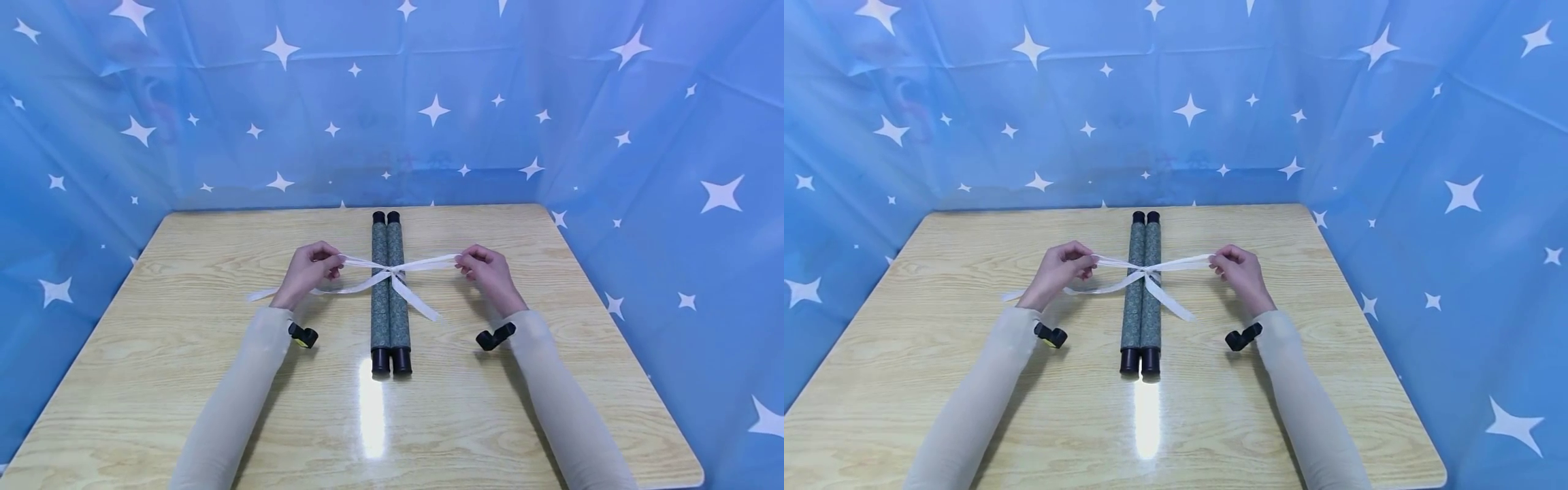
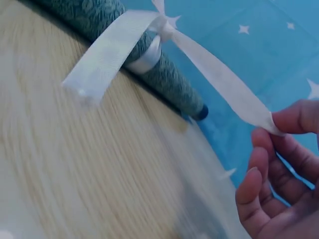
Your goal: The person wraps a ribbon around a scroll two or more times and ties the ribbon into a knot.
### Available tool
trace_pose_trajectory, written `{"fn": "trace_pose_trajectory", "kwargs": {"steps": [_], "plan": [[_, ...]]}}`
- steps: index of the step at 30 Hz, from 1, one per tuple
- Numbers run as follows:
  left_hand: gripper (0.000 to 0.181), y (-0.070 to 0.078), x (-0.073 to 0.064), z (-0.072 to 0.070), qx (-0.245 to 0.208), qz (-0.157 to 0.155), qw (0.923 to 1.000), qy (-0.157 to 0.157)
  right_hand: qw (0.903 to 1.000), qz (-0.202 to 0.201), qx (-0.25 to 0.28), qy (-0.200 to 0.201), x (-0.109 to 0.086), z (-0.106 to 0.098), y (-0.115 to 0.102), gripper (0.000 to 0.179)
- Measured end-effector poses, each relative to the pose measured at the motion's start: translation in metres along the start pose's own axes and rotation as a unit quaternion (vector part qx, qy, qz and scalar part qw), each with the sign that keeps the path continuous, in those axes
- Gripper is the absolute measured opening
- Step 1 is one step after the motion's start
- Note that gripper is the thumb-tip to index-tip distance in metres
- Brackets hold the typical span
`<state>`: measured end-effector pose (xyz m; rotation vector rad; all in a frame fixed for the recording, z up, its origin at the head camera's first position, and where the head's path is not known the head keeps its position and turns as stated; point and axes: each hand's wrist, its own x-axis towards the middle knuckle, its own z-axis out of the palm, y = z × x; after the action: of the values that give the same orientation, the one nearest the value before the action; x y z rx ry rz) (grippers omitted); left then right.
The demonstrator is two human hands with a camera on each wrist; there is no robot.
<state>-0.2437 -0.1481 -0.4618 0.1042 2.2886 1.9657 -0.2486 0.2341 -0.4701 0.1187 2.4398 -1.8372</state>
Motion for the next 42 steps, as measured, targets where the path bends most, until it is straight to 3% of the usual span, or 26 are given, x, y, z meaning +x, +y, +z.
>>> {"fn": "trace_pose_trajectory", "kwargs": {"steps": [6,10,17,21,26,32,37,42], "plan": [[0.012,-0.007,-0.003,0.003,-0.039,-0.032,0.9973,0.052,0.9995,0.028,-0.003,0.012,0.001,-0.01,0.009,0.027],[0.01,-0.01,-0.004,0.008,-0.035,-0.045,0.9953,0.078,0.9991,0.04,-0.002,0.015,0.001,-0.013,0.012,0.025],[0.009,-0.013,-0.007,0.011,-0.017,-0.076,0.9918,0.101,0.999,0.039,-0.018,0.015,0.0,-0.017,0.02,0.025],[0.008,-0.015,-0.005,0.011,-0.002,-0.078,0.9908,0.11,0.9986,0.039,-0.03,0.02,-0.002,-0.02,0.024,0.022],[0.009,-0.016,-0.003,0.011,0.013,-0.082,0.9908,0.107,0.9976,0.043,-0.052,0.019,-0.002,-0.026,0.027,0.02],[0.011,-0.018,-0.003,0.01,0.006,-0.103,0.9913,0.083,0.9962,0.053,-0.067,0.017,-0.005,-0.034,0.026,0.018],[0.012,-0.023,0.0,0.007,-0.008,-0.11,0.9925,0.053,0.998,0.044,-0.044,0.0,-0.003,-0.037,0.021,0.025],[0.019,-0.025,0.008,0.003,-0.015,-0.11,0.9934,0.029,0.9981,0.054,-0.029,-0.007,0.012,-0.03,0.014,0.038]]}}
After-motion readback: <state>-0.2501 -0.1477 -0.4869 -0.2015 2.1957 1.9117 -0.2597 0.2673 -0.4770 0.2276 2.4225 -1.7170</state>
